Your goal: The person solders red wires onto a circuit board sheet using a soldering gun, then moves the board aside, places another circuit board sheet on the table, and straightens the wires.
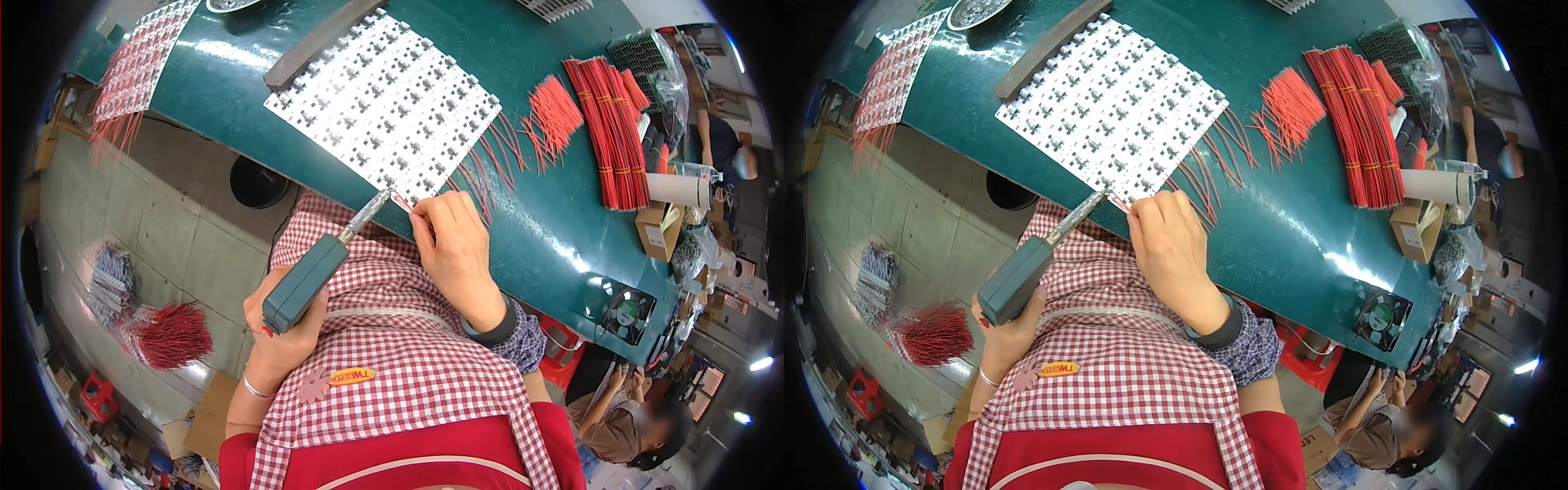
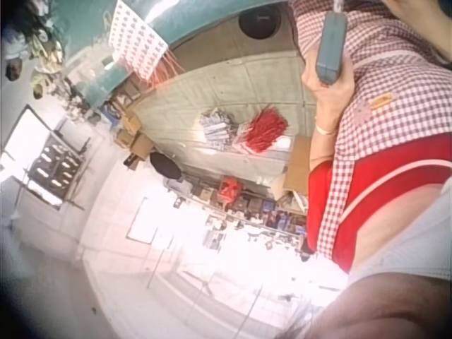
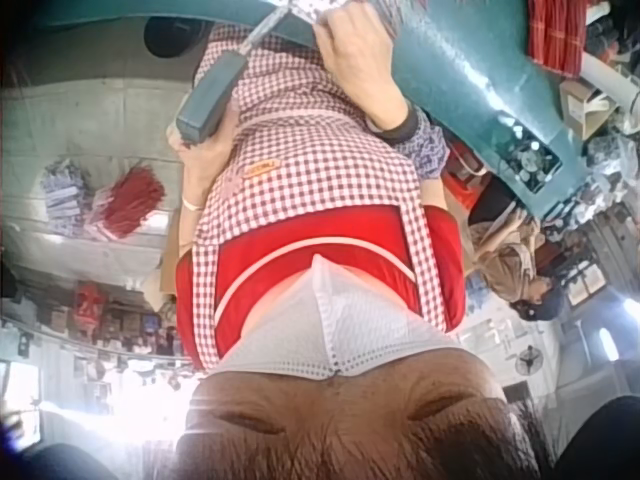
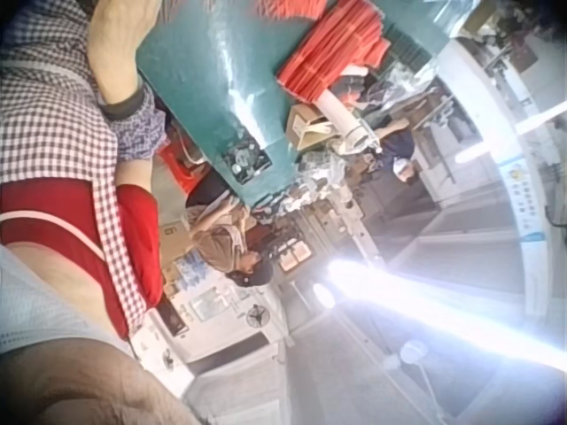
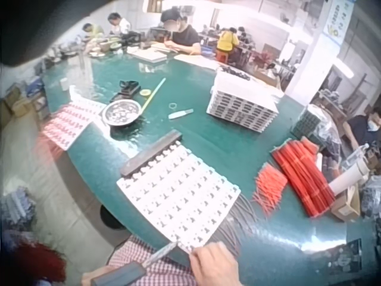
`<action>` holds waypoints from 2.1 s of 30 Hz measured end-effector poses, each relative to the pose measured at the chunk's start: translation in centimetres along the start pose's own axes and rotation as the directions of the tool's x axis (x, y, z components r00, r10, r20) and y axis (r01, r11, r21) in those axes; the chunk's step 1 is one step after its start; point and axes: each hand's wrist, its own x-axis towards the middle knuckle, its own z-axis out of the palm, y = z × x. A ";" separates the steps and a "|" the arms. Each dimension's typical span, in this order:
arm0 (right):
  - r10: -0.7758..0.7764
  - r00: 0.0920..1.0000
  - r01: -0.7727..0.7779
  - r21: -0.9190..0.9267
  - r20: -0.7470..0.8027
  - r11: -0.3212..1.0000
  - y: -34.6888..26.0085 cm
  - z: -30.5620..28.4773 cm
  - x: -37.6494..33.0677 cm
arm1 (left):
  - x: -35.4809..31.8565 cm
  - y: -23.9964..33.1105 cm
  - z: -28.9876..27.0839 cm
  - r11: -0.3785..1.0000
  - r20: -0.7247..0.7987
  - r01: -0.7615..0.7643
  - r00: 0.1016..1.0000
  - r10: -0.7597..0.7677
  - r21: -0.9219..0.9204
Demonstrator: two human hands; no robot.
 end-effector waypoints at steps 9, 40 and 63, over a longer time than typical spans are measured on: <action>0.040 0.999 -0.041 -0.037 -0.021 0.998 1.5 -1.9 0.1 | 0.0 0.4 -0.3 0.997 0.025 0.074 0.997 -0.074 -0.009; 0.157 0.981 -0.167 -0.088 -0.115 0.982 11.6 -4.5 8.0 | 12.7 5.8 8.5 0.947 0.129 0.150 0.985 -0.117 -0.284; 0.137 0.982 -0.148 -0.081 -0.129 0.986 10.7 -4.7 7.5 | 12.8 6.2 8.5 0.972 0.140 0.082 0.989 -0.051 -0.221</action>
